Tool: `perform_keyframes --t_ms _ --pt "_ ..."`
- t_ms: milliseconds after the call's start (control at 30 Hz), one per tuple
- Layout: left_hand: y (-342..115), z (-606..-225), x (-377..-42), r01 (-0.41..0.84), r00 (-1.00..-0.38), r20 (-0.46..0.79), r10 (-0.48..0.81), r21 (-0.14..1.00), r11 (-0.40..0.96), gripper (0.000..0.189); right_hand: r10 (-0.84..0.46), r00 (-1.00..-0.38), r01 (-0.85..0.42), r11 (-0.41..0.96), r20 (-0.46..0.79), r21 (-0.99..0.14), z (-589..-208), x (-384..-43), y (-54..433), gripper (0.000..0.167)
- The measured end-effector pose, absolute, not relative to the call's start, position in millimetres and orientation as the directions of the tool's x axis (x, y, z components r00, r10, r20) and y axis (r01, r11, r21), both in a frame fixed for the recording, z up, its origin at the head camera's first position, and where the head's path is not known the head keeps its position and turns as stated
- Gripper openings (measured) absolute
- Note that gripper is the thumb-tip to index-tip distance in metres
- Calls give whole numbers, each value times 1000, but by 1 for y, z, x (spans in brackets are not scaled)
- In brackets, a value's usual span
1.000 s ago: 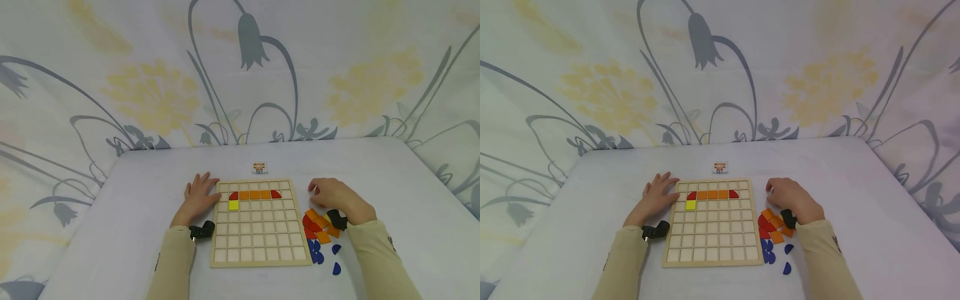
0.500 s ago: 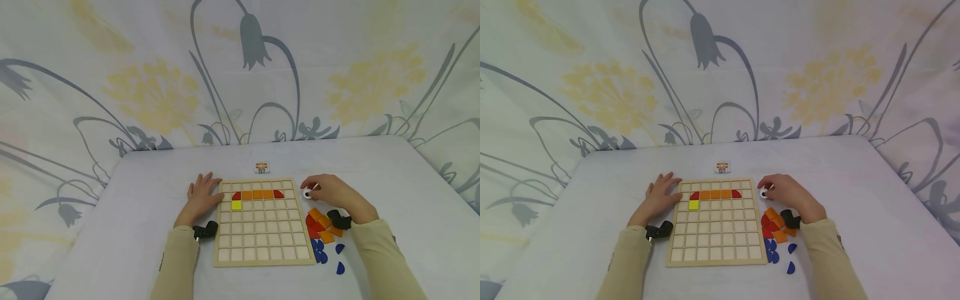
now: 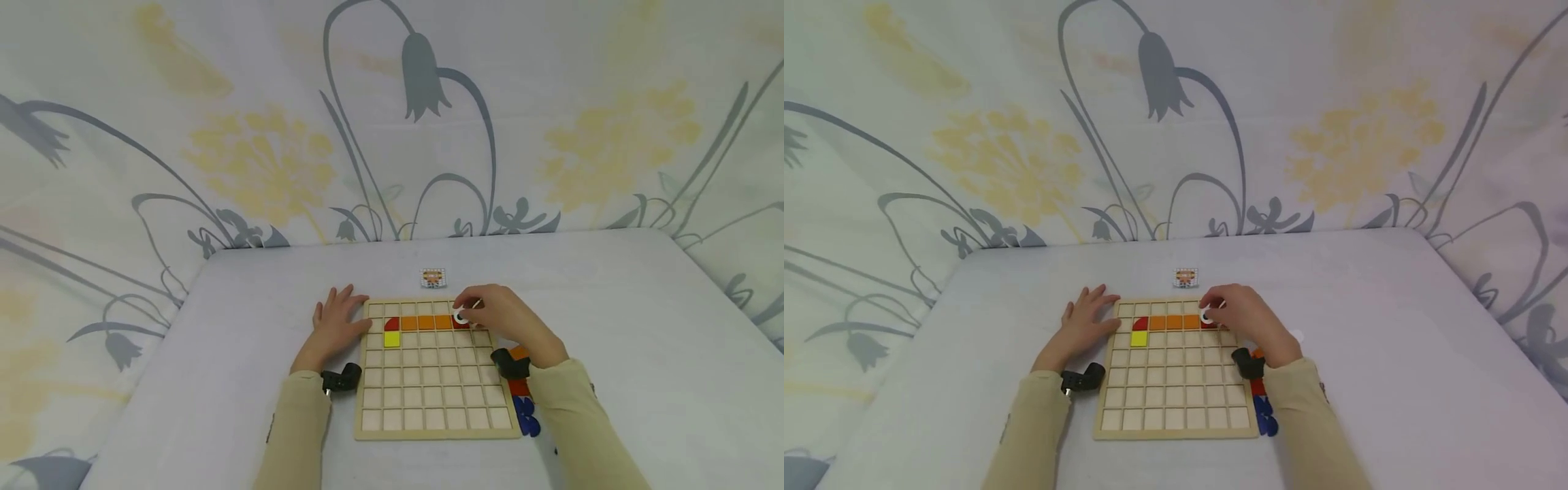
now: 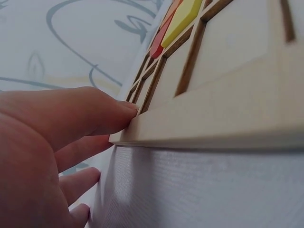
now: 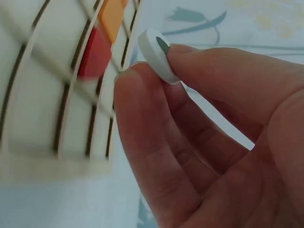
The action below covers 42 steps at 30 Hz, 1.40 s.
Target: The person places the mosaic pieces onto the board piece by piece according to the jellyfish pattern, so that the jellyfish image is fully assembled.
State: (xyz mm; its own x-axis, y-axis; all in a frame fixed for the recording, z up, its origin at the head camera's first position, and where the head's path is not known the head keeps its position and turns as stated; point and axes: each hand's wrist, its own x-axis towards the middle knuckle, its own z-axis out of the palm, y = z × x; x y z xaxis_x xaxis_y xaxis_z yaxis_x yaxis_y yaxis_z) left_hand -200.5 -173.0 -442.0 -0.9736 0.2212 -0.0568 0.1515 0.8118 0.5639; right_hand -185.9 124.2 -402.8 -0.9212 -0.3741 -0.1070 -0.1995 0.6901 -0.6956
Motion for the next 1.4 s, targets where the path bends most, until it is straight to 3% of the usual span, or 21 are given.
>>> perform_keyframes --t_ms 467,700,1400 --pt "-173 -441 -201 163 -971 -54 231 558 814 47 -362 -927 -108 502 -95 -858 -418 -182 72 13" --pt "-173 -442 -201 158 -973 -54 224 552 819 47 -323 -943 -144 618 -83 -773 -423 -178 58 8" --pt "-171 -440 -201 142 -974 -69 214 548 824 48 -289 -957 -193 727 -38 -658 -425 -171 43 7"
